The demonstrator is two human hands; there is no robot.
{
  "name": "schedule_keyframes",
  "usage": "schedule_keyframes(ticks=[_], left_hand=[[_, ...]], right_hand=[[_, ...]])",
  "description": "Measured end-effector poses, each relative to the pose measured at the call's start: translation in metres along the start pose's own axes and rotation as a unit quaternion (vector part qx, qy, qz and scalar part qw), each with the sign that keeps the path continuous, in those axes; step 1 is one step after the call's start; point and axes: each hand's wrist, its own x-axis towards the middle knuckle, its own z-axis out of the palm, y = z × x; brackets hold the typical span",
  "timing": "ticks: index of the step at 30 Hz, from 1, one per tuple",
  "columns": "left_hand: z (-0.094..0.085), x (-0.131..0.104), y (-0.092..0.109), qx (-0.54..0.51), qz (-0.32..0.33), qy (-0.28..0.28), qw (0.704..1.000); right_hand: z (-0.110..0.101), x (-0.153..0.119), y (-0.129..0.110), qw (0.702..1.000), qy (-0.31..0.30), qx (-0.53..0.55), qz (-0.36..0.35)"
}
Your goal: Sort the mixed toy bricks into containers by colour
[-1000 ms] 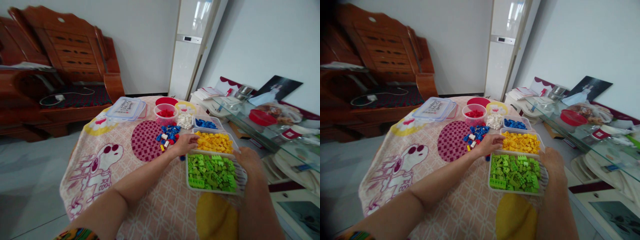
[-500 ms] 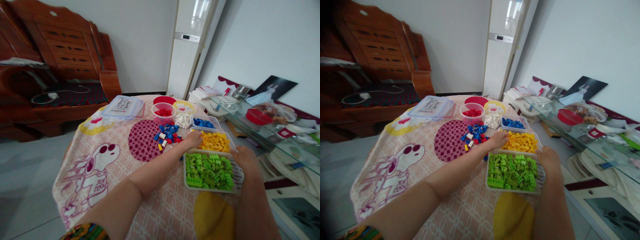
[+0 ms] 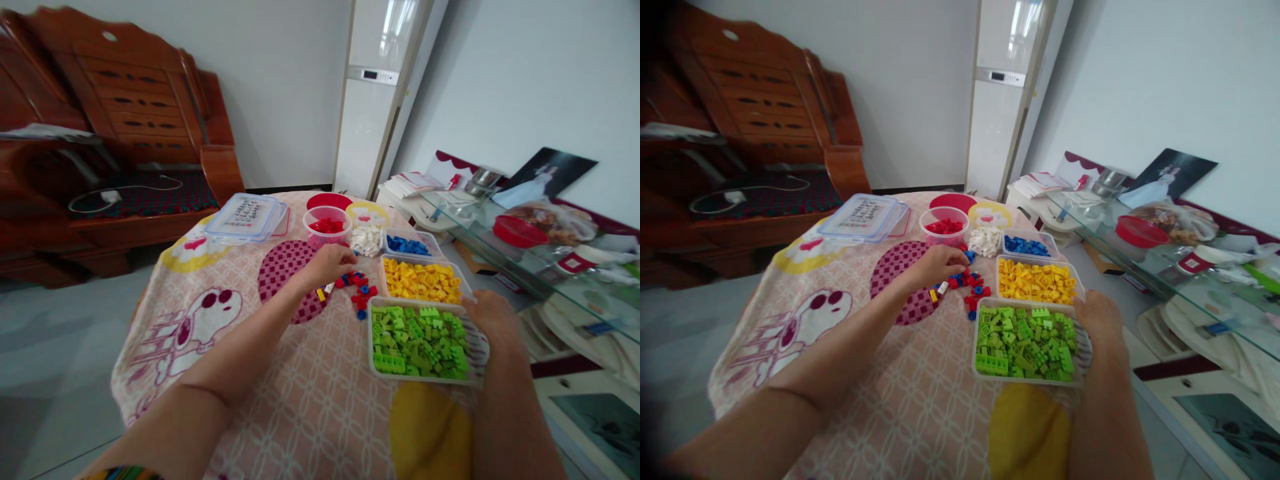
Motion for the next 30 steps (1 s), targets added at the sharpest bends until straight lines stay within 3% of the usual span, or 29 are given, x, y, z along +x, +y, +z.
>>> schedule_keyframes(ticks=[5,8,10,18,26,30], left_hand=[[-0.021,-0.028,-0.021,0.185,-0.08,-0.078,0.976],[-0.018,-0.032,-0.018,0.211,-0.089,-0.155,0.961],[-0.012,-0.032,-0.013,0.226,-0.091,-0.177,0.954],[-0.004,-0.031,-0.002,0.211,-0.098,-0.149,0.961],[-0.013,-0.029,-0.016,0.119,-0.067,-0.155,0.978],[-0.013,-0.026,-0.019,0.025,-0.05,-0.11,0.992]], right_hand=[[0.001,-0.001,0.001,1.0,-0.001,-0.004,-0.011],[-0.004,-0.004,-0.001,1.0,-0.017,-0.011,-0.007],[-0.008,-0.006,-0.003,1.0,-0.024,-0.013,-0.003],[-0.002,-0.003,0.0,1.0,0.001,-0.011,-0.009],[0.003,0.0,0.002,1.0,0.015,0.007,-0.011],[0.002,-0.001,0.001,1.0,0.014,0.002,-0.01]])
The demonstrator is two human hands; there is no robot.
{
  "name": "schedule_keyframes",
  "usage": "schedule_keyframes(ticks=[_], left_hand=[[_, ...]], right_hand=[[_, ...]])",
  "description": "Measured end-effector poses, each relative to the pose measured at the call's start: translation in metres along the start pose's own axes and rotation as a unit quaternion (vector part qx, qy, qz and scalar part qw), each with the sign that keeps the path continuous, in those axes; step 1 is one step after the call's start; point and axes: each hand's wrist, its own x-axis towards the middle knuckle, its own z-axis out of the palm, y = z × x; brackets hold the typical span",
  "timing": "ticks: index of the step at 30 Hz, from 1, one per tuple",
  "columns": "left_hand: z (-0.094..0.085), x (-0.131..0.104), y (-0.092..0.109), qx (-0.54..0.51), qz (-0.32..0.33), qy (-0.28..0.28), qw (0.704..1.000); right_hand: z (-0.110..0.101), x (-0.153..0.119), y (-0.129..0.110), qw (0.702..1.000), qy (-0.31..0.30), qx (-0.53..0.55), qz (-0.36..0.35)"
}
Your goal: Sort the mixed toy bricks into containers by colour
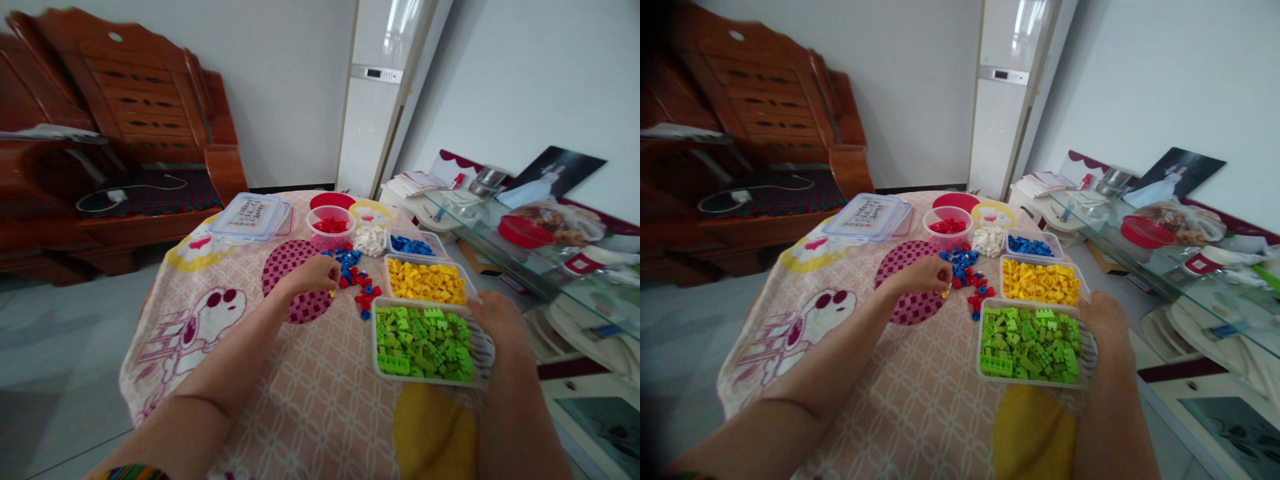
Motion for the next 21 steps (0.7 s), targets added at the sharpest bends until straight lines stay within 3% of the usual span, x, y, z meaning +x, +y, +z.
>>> schedule_keyframes(ticks=[4,7,11,15,21], left_hand=[[0.014,0.007,0.011,-0.182,0.015,0.065,0.981],[0.034,0.014,0.027,-0.325,0.023,0.107,0.94],[0.061,0.022,0.053,-0.444,0.019,0.108,0.889],[0.085,0.03,0.072,-0.456,0.04,0.105,0.883],[0.109,0.037,0.085,-0.37,0.056,0.122,0.919]], right_hand=[[0.0,0.0,0.0,1.0,-0.008,-0.01,-0.001],[0.001,0.001,0.001,1.0,-0.006,-0.005,0.003],[0.003,0.002,0.002,1.0,-0.012,0.004,0.005],[0.002,0.001,0.0,1.0,0.001,0.014,0.006],[-0.003,-0.001,-0.004,0.999,-0.015,0.017,0.027]])
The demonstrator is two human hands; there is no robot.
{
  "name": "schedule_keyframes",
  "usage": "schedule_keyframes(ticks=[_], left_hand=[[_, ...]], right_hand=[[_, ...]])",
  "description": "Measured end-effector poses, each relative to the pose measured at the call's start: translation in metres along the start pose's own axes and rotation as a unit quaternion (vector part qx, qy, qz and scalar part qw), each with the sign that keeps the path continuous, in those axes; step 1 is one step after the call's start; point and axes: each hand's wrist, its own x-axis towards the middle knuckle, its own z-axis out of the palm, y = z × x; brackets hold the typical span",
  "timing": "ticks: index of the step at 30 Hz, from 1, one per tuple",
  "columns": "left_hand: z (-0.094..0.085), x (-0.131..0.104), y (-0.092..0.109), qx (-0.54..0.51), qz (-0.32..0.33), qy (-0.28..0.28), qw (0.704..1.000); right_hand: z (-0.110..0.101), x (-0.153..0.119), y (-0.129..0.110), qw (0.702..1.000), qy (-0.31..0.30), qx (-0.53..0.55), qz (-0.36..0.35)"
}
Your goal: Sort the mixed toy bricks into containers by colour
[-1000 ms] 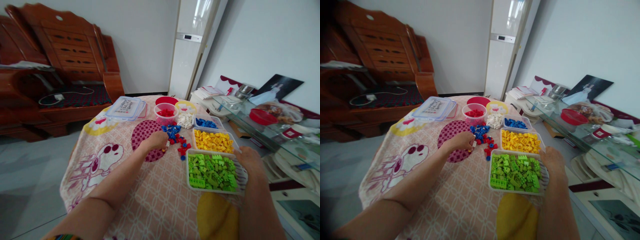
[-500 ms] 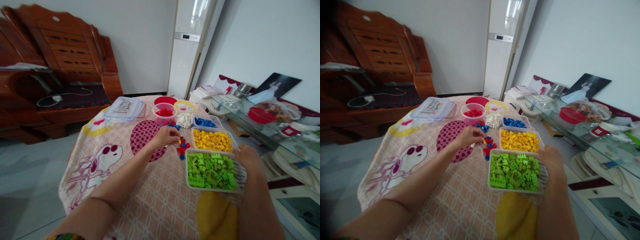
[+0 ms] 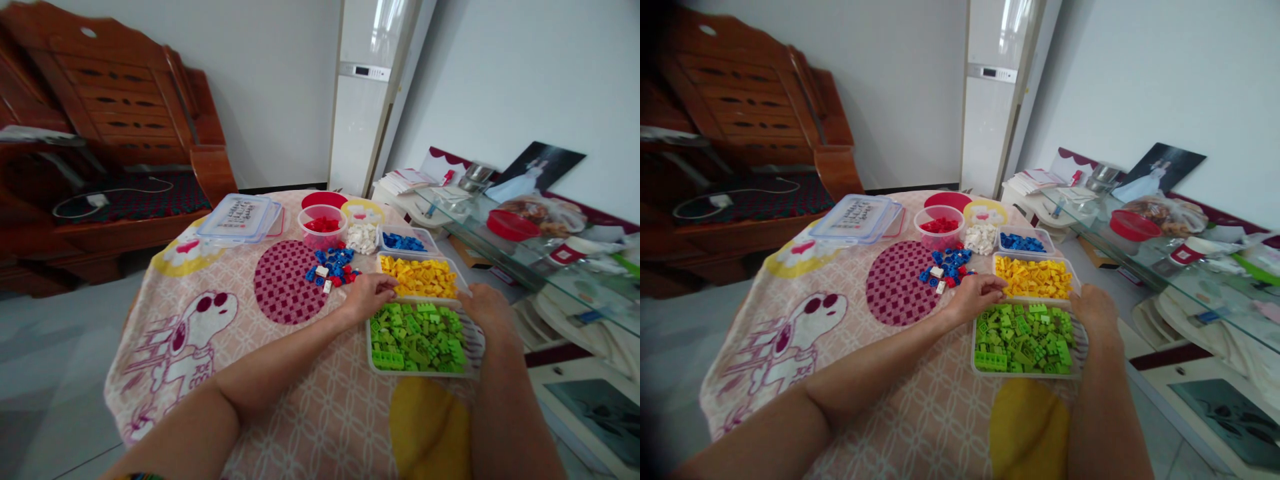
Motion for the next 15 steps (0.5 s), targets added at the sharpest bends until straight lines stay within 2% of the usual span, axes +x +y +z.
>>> schedule_keyframes(ticks=[4,9,11,15], left_hand=[[0.004,-0.002,-0.001,0.072,0.05,0.014,0.996],[-0.006,-0.003,0.003,0.153,0.116,0.043,0.98],[-0.008,-0.004,0.007,0.203,0.153,0.011,0.967],[-0.005,-0.007,0.012,0.294,0.195,-0.113,0.929]], right_hand=[[-0.001,0.0,-0.001,1.0,-0.004,-0.006,0.004],[0.001,0.0,0.001,1.0,-0.006,-0.01,0.001],[0.001,0.0,0.001,1.0,0.0,-0.007,-0.001],[-0.004,-0.003,-0.002,1.0,-0.003,-0.01,-0.001]])
